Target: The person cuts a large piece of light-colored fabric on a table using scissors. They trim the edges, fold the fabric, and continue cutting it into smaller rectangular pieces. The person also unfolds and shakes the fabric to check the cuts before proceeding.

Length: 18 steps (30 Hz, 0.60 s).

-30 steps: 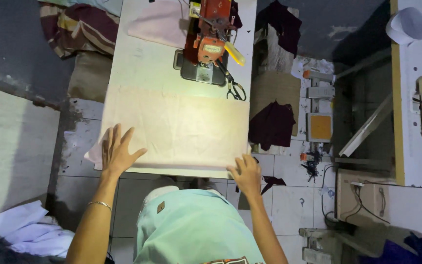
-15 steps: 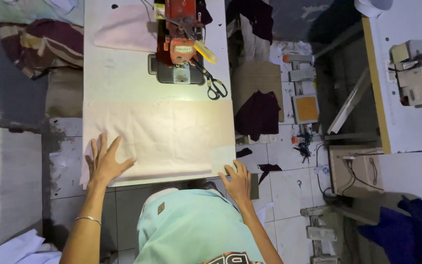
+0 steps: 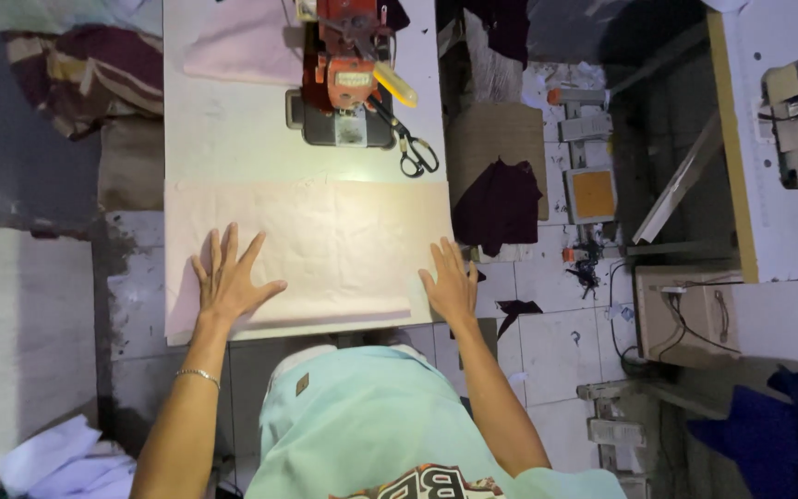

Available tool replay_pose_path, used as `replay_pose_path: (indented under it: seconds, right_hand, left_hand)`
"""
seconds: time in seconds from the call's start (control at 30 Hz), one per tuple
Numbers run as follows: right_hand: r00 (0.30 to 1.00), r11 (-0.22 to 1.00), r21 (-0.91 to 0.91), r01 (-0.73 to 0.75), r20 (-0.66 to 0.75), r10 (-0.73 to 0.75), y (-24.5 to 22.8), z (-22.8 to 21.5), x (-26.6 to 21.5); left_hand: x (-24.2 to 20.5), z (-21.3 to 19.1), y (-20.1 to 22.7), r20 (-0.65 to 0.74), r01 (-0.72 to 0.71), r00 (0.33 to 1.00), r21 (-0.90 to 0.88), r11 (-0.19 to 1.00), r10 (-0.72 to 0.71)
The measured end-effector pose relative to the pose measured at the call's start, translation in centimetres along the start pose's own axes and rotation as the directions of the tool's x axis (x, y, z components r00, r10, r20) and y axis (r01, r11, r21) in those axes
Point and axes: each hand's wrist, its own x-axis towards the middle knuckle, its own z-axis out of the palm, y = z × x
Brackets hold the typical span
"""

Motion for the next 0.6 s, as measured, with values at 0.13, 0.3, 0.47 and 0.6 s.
replay_pose_path:
  seconds: [0.13,0.3,0.47,0.6]
  right_hand:
    - [0.999,0.999,0.001,-0.039,0.023,0.039,1.3,-0.1,-0.5]
    - [0.994,0.995,-0.038,-0.087,0.061,0.089,3.2,0.8,0.2]
    - [0.997,0.982,-0.188,0.026,-0.072,-0.04,1.0,0.9,3.4]
    - [0.979,0.969,-0.166,0.185,0.118,-0.167,-1.4,-1.0,3.8]
  left_hand:
    - [0.3,0.0,0.1,0.009,-0.014,1.0,0.033,0.999,0.014]
    - [1.0,0.1,1.5,0.005,-0.057,0.998,0.023,0.998,0.057]
    - [1.9,0.2,1.9,0.013,-0.081,0.997,0.026,0.996,0.081]
    - [3.7,1.7,-0.7,-0.194,-0.103,0.976,0.001,0.995,0.101]
